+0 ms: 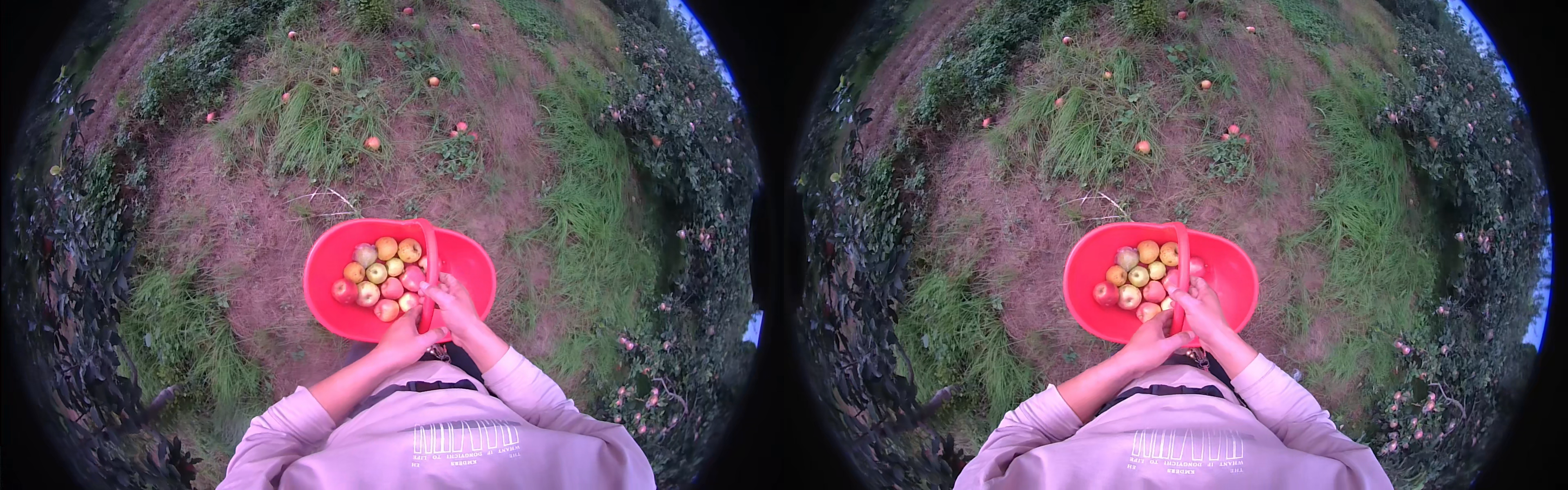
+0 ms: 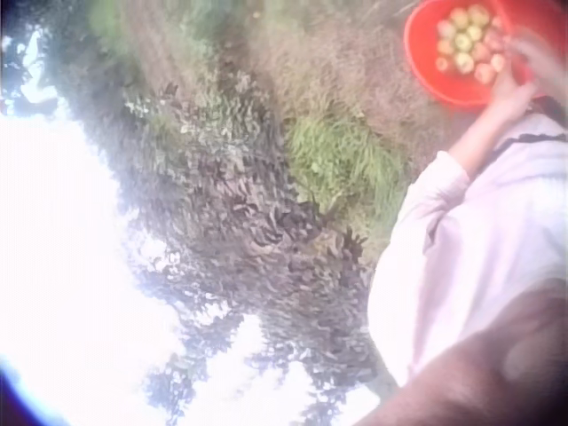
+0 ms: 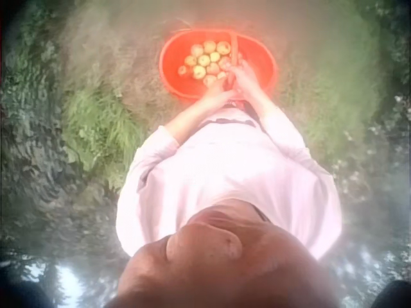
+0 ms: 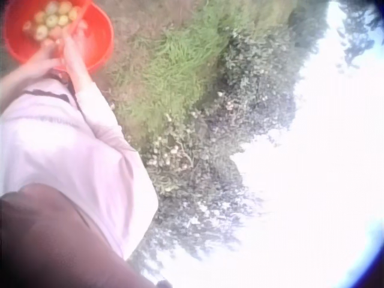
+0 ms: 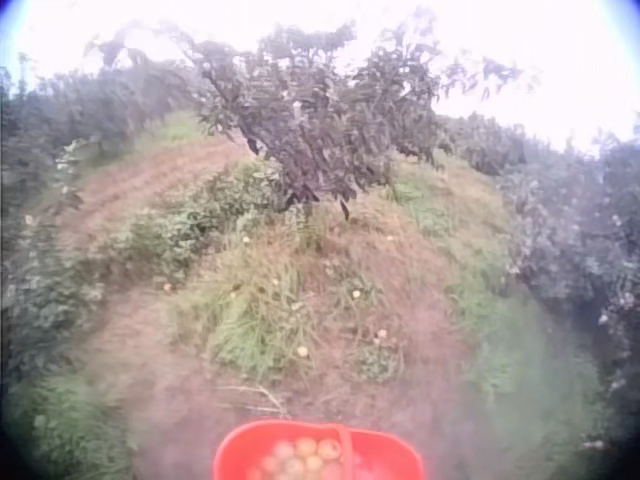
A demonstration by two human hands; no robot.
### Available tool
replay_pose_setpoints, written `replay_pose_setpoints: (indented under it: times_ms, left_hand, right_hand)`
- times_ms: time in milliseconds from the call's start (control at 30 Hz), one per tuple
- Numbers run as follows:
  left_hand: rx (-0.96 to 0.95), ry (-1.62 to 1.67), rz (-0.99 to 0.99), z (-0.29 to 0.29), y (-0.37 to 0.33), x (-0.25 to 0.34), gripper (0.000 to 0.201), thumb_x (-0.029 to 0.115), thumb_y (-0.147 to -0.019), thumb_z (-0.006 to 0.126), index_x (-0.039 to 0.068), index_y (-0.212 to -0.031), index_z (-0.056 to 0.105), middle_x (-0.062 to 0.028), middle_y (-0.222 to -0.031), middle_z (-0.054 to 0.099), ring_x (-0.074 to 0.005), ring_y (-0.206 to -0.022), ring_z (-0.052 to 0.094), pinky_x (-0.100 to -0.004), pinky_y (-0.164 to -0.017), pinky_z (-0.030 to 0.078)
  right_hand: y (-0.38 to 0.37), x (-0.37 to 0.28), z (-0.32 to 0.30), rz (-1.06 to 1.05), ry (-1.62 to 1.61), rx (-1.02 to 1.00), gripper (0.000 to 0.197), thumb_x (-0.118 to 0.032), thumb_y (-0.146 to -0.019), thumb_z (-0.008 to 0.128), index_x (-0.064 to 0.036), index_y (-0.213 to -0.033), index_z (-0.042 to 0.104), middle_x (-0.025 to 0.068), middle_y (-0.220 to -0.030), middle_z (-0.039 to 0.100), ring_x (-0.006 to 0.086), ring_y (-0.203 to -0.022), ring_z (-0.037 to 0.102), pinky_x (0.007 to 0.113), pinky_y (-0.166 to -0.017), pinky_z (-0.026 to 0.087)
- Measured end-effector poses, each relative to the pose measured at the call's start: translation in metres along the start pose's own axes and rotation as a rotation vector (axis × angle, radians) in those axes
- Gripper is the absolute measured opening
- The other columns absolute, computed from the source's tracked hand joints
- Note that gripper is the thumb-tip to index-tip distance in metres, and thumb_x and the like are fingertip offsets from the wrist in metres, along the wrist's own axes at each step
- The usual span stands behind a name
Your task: The person walks through an apple orchard, picking fallen apples from the ground and placing them into a red basket. They repeatedly bend down to gather apples and deposit them into the basket.
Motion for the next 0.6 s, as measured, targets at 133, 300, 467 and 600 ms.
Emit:
replay_pose_setpoints:
  times_ms: [133,300,467,600]
  left_hand:
    - [0.07,0.165,-0.037,-0.019,-0.045,0.009,0.067,0.023,-0.096,0.073,-0.009,-0.147,0.044,-0.0219,-0.14,0.06,-0.0257,-0.129,0.06,-0.0373,-0.109,0.048]
    - [0.281,0.353,-0.093,-0.042,-0.107,0.02,0.062,0.015,-0.097,0.07,-0.007,-0.147,0.042,-0.0186,-0.136,0.062,-0.0242,-0.126,0.06,-0.037,-0.11,0.046]
    - [0.467,0.426,-0.332,-0.062,-0.18,0.015,0.05,0.014,-0.098,0.068,-0.001,-0.142,0.05,-0.0138,-0.131,0.064,-0.0211,-0.118,0.062,-0.0355,-0.1,0.05]
    - [0.576,0.435,-0.391,-0.076,-0.234,0.025,0.048,0.015,-0.099,0.065,0.0,-0.143,0.051,-0.0116,-0.132,0.064,-0.021,-0.118,0.063,-0.0357,-0.1,0.05]
  right_hand:
    - [-0.063,-0.011,0.002,0.015,0.009,-0.128,0.05,-0.019,-0.099,0.07,0.001,-0.14,0.05,0.0087,-0.116,0.069,0.0164,-0.107,0.066,0.032,-0.097,0.053]
    - [-0.151,-0.029,0.013,0.071,0.012,-0.303,0.049,-0.016,-0.097,0.07,0.0083,-0.136,0.052,0.0175,-0.122,0.069,0.0197,-0.108,0.069,0.035,-0.094,0.055]
    - [-0.242,-0.021,0.004,0.038,0.349,-0.438,0.068,-0.043,-0.092,0.071,0.0062,-0.135,0.054,0.0236,-0.115,0.07,0.0308,-0.106,0.071,0.04,-0.093,0.054]
    - [-0.285,-0.066,-0.004,0.065,0.529,-0.497,0.078,-0.051,-0.09,0.068,0.007,-0.141,0.05,0.0291,-0.127,0.067,0.0388,-0.116,0.069,0.046,-0.101,0.052]
Point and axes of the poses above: each hand's wrist, its own y-axis away from the middle knuckle, its own z-axis out of the palm, x = y × z, the point moved 10 cm from there along -y, towards the middle knuckle
